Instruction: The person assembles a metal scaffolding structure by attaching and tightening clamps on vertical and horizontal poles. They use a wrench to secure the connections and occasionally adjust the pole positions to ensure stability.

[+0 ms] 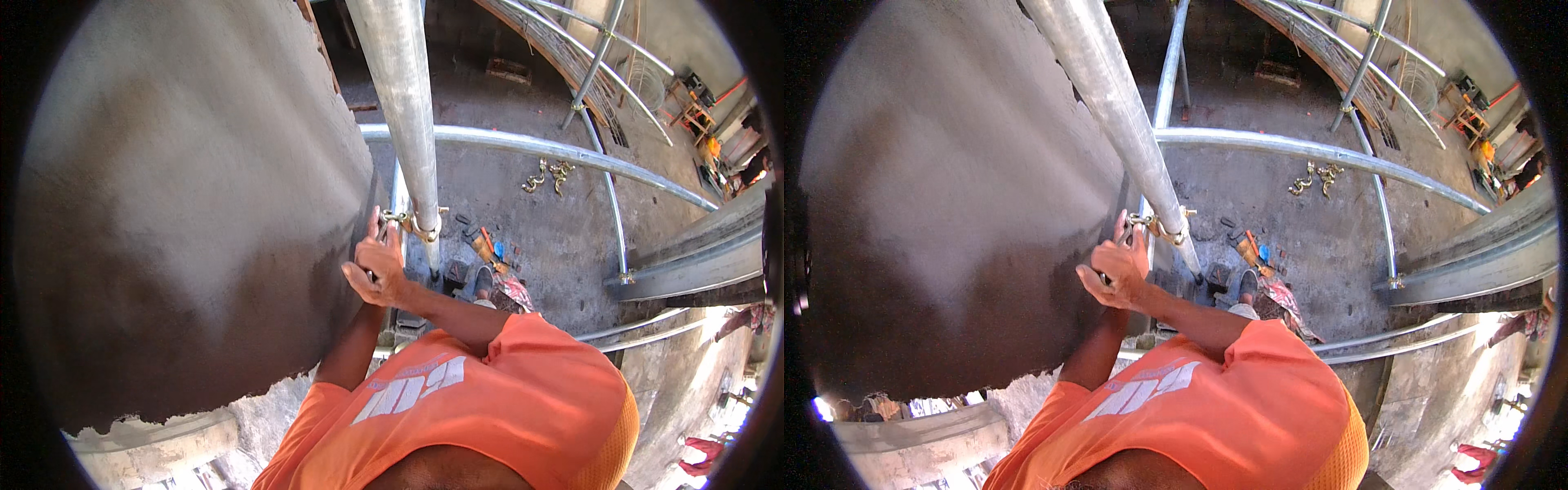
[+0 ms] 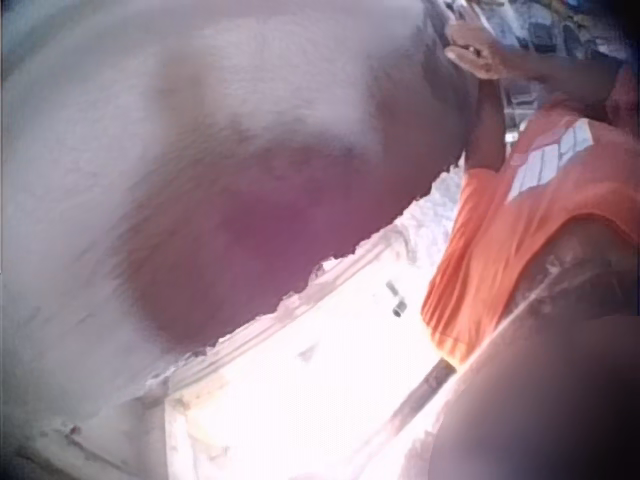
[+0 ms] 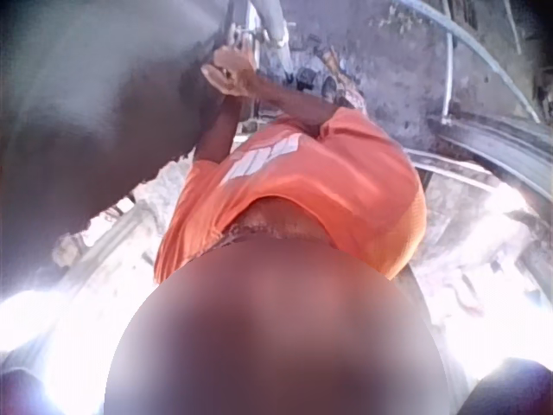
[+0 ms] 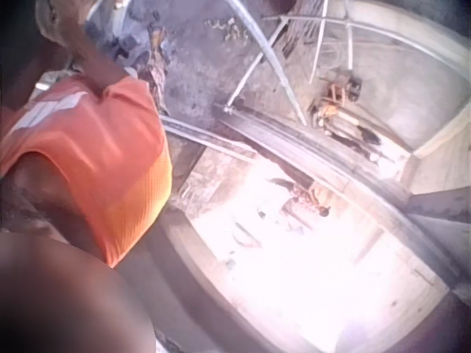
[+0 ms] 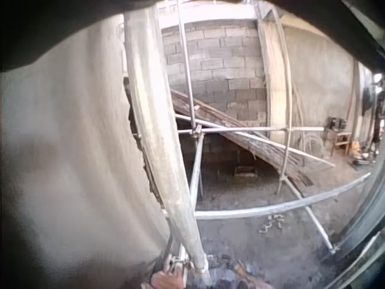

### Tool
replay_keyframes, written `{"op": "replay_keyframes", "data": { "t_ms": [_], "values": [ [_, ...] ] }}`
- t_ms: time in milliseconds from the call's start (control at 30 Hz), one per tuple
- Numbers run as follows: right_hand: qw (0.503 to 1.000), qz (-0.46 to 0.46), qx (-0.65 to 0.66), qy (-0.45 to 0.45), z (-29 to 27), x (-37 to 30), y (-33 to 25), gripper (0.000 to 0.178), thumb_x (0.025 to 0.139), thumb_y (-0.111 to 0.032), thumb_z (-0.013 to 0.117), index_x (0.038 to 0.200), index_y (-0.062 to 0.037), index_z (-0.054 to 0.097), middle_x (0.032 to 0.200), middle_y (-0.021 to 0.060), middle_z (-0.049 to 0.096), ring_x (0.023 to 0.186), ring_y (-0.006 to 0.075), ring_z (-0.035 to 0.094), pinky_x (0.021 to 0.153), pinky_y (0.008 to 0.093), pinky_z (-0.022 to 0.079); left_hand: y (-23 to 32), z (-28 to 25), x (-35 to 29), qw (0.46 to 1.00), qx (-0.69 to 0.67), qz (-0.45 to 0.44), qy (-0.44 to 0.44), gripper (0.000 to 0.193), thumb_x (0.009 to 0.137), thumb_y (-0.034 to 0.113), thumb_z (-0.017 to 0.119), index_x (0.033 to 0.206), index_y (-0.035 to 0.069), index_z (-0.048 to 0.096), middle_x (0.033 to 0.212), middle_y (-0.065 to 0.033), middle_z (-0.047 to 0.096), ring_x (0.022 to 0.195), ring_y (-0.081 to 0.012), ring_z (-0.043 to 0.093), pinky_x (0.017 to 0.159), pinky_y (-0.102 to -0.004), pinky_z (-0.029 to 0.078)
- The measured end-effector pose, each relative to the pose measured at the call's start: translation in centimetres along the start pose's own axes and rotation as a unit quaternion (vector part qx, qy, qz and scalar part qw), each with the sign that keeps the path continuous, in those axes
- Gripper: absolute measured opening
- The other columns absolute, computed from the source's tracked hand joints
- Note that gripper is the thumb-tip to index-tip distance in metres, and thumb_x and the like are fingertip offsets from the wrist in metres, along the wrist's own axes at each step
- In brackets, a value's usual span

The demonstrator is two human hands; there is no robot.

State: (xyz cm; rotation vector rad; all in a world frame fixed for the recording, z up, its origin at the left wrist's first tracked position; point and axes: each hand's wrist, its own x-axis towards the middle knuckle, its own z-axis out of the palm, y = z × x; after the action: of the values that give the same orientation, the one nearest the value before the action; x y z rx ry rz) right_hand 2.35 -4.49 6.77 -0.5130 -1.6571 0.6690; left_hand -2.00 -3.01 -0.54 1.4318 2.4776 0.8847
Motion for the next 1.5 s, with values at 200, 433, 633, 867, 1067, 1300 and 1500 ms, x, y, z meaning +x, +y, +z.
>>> {"op": "replay_keyframes", "data": {
  "t_ms": [200, 433, 633, 867, 1067, 1300, 1500],
  "values": [
    [0.992, -0.031, -0.114, -0.039, 0.5, 1.4, -1.0, 0.041, 0.091, -0.034, 0.061, 0.060, -0.0114, 0.046, 0.061, 0.0034, 0.050, 0.063, 0.0283, 0.058, 0.077, 0.0613, 0.036, 0.7, 0.1, -0.1, 0.996, -0.090, 0.014, 0.006, 0.053, 0.101, 0.027, 0.056, 0.149, 0.011, 0.042, 0.130, -0.0148, 0.063, 0.114, -0.0245, 0.061, 0.101, -0.0383, 0.043],
    [0.956, 0.076, -0.215, -0.186, -0.5, 2.9, -2.4, 0.035, 0.095, -0.038, 0.055, 0.075, -0.0096, 0.055, 0.068, 0.0108, 0.056, 0.070, 0.0413, 0.061, 0.082, 0.0670, 0.038, -1.2, 2.0, 0.5, 0.973, -0.185, 0.096, 0.098, 0.055, 0.100, 0.022, 0.057, 0.149, 0.004, 0.039, 0.129, -0.0185, 0.061, 0.114, -0.0268, 0.061, 0.101, -0.0375, 0.044],
    [0.963, 0.256, 0.039, 0.077, 1.8, 11.2, -0.4, 0.046, 0.099, -0.041, 0.050, 0.080, 0.0000, 0.057, 0.088, 0.0249, 0.066, 0.081, 0.0498, 0.062, 0.083, 0.0599, 0.045, -3.7, 5.4, 1.1, 0.961, -0.248, 0.070, 0.096, 0.055, 0.096, 0.025, 0.065, 0.141, 0.001, 0.046, 0.132, -0.0207, 0.058, 0.115, -0.0298, 0.060, 0.098, -0.0399, 0.046],
    [0.922, 0.229, -0.096, 0.299, 3.3, 17.8, 6.8, 0.044, 0.099, -0.039, 0.052, 0.119, -0.0015, 0.064, 0.119, 0.0299, 0.062, 0.114, 0.0440, 0.059, 0.099, 0.0502, 0.042, -4.0, 4.4, 0.4, 0.970, -0.211, 0.091, 0.073, 0.056, 0.089, 0.027, 0.070, 0.136, 0.003, 0.053, 0.129, -0.0186, 0.062, 0.114, -0.0314, 0.062, 0.095, -0.0410, 0.048],
    [0.902, 0.331, -0.022, 0.274, 3.4, 19.0, 12.5, 0.053, 0.096, -0.041, 0.045, 0.128, 0.0008, 0.059, 0.129, 0.0267, 0.058, 0.121, 0.0382, 0.054, 0.103, 0.0449, 0.039, -2.0, 2.2, 1.1, 0.963, -0.242, 0.106, 0.056, 0.057, 0.085, 0.026, 0.074, 0.133, 0.003, 0.055, 0.127, -0.0178, 0.063, 0.114, -0.0324, 0.062, 0.094, -0.0417, 0.049],
    [0.885, 0.391, 0.035, 0.252, 3.5, 18.4, 13.6, 0.051, 0.092, -0.038, 0.042, 0.112, 0.0055, 0.061, 0.112, 0.0242, 0.063, 0.104, 0.0339, 0.058, 0.091, 0.0442, 0.043, -1.1, 0.9, 1.3, 0.961, -0.257, 0.082, 0.059, 0.054, 0.083, 0.024, 0.075, 0.129, 0.002, 0.057, 0.126, -0.0170, 0.065, 0.113, -0.0334, 0.063, 0.094, -0.0427, 0.050],
    [0.889, 0.293, -0.104, 0.336, 3.3, 17.2, 9.9, 0.045, 0.097, -0.034, 0.047, 0.081, 0.0074, 0.056, 0.070, 0.0183, 0.055, 0.068, 0.0235, 0.051, 0.066, 0.0450, 0.042, -0.6, 0.5, 1.3, 0.970, -0.222, 0.083, 0.058, 0.043, 0.090, 0.017, 0.067, 0.127, -0.002, 0.056, 0.118, -0.0216, 0.066, 0.108, -0.0377, 0.064, 0.094, -0.0450, 0.050]
  ]
}}
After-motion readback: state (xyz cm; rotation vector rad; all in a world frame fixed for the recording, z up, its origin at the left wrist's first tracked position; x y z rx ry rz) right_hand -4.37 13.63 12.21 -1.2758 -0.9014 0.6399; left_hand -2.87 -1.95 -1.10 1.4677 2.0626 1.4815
